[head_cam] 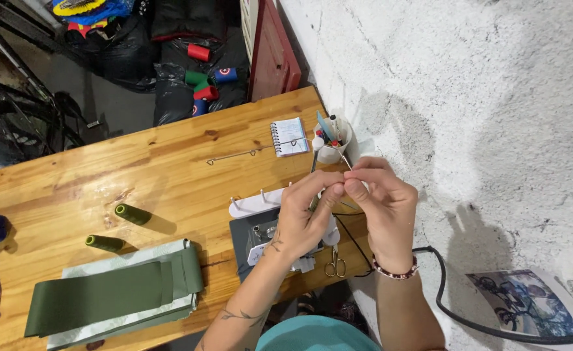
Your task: The person threads a sewing machine by handling spools of thread and guiding the thread through the machine components.
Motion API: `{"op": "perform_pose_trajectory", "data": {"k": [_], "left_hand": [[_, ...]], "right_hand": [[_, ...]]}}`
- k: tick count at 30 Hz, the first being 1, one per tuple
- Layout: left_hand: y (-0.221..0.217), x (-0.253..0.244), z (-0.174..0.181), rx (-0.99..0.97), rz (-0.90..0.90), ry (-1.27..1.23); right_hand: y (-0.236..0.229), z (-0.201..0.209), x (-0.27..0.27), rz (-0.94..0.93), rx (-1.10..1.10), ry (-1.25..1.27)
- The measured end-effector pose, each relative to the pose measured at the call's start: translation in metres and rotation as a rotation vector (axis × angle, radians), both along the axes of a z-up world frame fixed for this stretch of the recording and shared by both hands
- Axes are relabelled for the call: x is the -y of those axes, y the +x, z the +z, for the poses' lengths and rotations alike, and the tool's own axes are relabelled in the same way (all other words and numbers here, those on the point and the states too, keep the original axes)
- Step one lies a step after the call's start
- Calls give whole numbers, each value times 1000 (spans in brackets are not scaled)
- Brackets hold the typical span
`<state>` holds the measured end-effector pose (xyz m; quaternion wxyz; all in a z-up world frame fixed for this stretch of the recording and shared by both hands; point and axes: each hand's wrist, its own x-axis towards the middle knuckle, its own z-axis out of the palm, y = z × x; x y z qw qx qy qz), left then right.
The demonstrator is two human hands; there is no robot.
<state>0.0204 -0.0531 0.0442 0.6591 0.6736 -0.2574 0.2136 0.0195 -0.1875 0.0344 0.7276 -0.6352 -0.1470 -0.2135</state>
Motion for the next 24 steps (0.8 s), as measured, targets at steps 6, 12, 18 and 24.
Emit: {"op": "perform_pose_trajectory", "data": {"k": [6,12,18,24], "left_hand": [[2,-6,-11,58,10,68],[1,-9,-8,31,-2,36],[-1,-11,-5,-12,-29,-18],[-1,-14,-4,-1,-17,4]], "right_hand": [[7,-8,12,132,-21,-19],[9,-1,17,132,17,-88],[6,3,15,124,44,-126],[6,3,12,129,67,-151]]}}
